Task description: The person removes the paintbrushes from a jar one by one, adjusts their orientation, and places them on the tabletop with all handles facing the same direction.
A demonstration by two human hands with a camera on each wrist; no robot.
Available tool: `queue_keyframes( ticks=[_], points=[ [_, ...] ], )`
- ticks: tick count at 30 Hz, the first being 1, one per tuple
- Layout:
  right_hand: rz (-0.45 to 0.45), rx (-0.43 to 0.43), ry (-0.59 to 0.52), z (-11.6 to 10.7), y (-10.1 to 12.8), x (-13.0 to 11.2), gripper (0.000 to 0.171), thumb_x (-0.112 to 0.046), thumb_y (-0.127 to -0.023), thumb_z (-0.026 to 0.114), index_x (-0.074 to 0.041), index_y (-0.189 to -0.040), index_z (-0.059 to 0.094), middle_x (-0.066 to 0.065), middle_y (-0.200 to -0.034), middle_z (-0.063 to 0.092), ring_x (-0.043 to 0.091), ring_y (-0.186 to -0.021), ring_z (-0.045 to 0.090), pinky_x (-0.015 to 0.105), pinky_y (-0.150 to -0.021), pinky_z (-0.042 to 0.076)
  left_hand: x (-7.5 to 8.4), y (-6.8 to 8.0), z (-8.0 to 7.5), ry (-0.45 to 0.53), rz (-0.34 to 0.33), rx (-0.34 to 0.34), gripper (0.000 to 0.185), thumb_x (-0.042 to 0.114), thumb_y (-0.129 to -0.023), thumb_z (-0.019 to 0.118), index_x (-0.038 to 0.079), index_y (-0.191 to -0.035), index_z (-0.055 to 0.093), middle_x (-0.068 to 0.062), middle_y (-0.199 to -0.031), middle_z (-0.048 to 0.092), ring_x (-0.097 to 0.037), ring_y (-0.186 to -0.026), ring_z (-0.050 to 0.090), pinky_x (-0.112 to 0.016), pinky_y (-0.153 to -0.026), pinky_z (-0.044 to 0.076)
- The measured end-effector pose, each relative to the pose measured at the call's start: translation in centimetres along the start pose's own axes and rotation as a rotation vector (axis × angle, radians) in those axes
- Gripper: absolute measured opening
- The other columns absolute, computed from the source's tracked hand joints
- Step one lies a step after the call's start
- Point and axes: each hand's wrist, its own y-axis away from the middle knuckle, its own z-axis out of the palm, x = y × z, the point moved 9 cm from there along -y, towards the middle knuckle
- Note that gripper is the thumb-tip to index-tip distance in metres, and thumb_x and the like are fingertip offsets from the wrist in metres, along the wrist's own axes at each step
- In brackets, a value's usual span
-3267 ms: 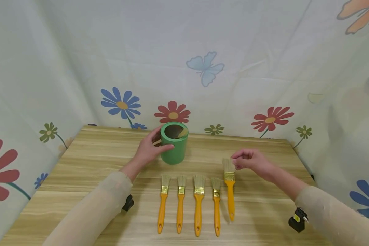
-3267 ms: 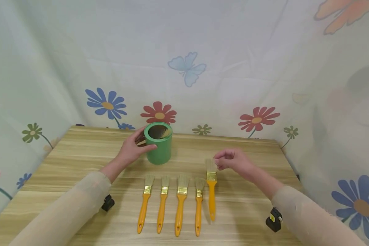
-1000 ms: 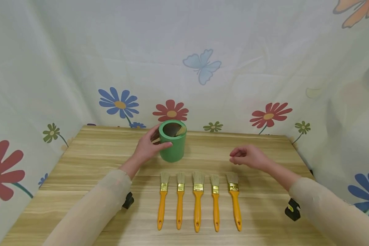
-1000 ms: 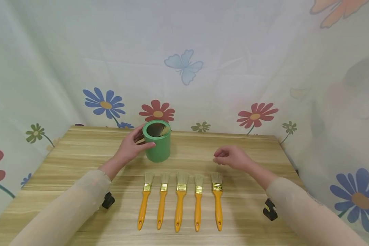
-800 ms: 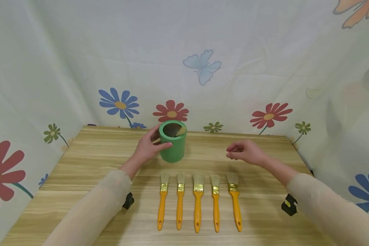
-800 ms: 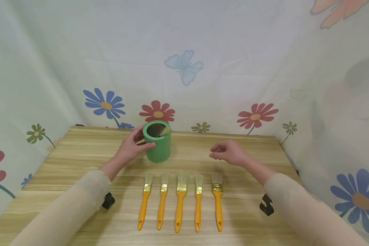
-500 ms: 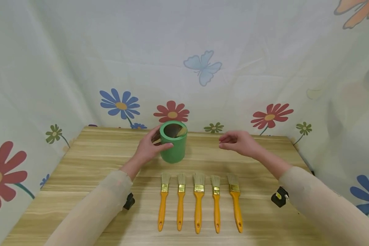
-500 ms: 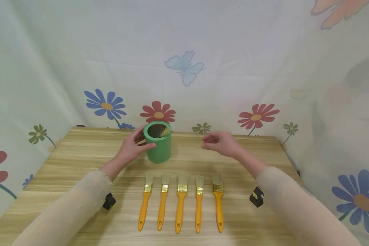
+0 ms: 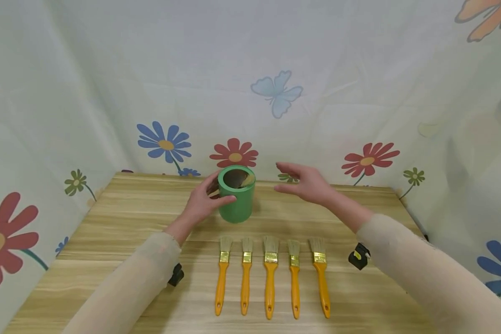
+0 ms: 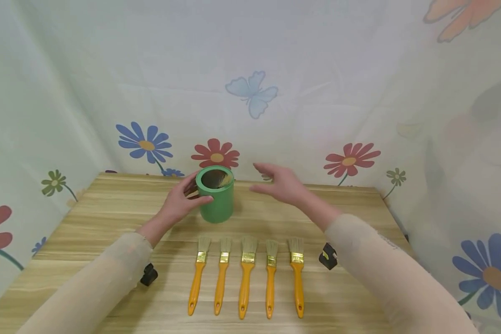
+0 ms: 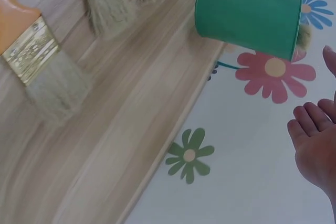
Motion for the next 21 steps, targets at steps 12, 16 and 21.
queue_keyframes(
  ticks=[12,16,21],
  points=[
    [-0.070,0.035,0.054,1.7,-2.4,-1.9,0.078,-0.029,-0.096,0.084,-0.008,-0.161,0.048,0.010,-0.164,0.049,0.036,-0.149,0.049,0.050,-0.121,0.045,0.1,0.1,-0.2,-0.007,0.027,-0.004,0.090,0.035,-0.089,0.091,0.027,-0.165,0.043,-0.009,-0.163,0.050,-0.038,-0.150,0.048,-0.056,-0.122,0.042],
    [-0.083,0.037,0.054,2.3,-3.0,-2.2,0.076,-0.028,-0.096,0.083,-0.007,-0.161,0.049,0.011,-0.163,0.050,0.036,-0.149,0.048,0.052,-0.119,0.046,-0.1,0.0,-0.2,-0.006,0.022,-0.004,0.090,0.035,-0.089,0.091,0.028,-0.164,0.043,-0.009,-0.163,0.051,-0.038,-0.149,0.048,-0.057,-0.121,0.043],
    [-0.094,0.044,0.060,3.0,-3.5,-2.4,0.072,-0.026,-0.097,0.083,-0.008,-0.159,0.052,0.011,-0.160,0.054,0.034,-0.149,0.049,0.052,-0.121,0.044,-0.4,-0.2,-0.1,-0.007,0.018,-0.007,0.089,0.036,-0.089,0.090,0.030,-0.164,0.043,-0.006,-0.162,0.051,-0.035,-0.149,0.048,-0.055,-0.121,0.044]
  ],
)
